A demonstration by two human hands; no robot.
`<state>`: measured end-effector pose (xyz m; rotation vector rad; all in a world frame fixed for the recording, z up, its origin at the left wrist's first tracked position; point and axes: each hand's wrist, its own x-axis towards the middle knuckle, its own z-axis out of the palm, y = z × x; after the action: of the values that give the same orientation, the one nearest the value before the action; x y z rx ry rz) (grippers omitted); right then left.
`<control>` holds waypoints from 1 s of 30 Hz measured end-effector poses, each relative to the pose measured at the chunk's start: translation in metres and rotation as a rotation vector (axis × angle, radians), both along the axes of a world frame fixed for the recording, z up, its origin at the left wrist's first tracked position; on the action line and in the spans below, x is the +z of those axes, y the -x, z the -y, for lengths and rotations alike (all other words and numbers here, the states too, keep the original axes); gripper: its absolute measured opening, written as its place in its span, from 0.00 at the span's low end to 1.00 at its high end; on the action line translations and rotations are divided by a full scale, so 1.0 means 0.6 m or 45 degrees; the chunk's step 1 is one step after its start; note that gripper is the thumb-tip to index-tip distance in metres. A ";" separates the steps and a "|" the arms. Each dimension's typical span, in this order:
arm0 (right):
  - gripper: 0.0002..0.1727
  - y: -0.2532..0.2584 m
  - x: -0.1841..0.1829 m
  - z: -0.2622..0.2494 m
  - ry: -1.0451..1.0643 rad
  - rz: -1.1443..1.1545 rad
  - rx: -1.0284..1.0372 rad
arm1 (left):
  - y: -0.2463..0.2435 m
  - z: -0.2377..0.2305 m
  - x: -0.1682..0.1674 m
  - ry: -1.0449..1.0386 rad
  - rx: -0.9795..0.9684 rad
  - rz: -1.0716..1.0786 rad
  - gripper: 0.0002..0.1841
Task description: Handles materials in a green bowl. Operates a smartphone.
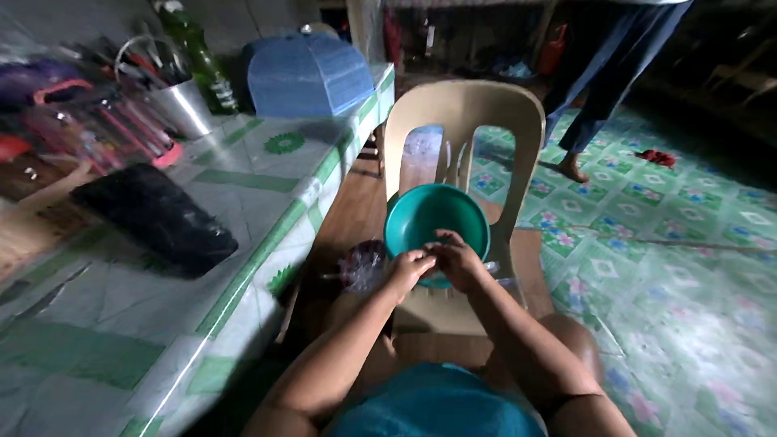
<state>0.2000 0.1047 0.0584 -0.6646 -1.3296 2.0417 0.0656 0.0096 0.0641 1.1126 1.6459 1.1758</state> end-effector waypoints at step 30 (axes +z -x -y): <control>0.17 -0.047 -0.007 0.012 -0.458 0.277 0.268 | -0.022 0.024 0.009 -0.334 0.040 0.352 0.16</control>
<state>0.2279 0.0974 0.0543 -0.6153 -1.9068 1.8525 0.0785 -0.0045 0.0694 1.0301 1.3290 1.5258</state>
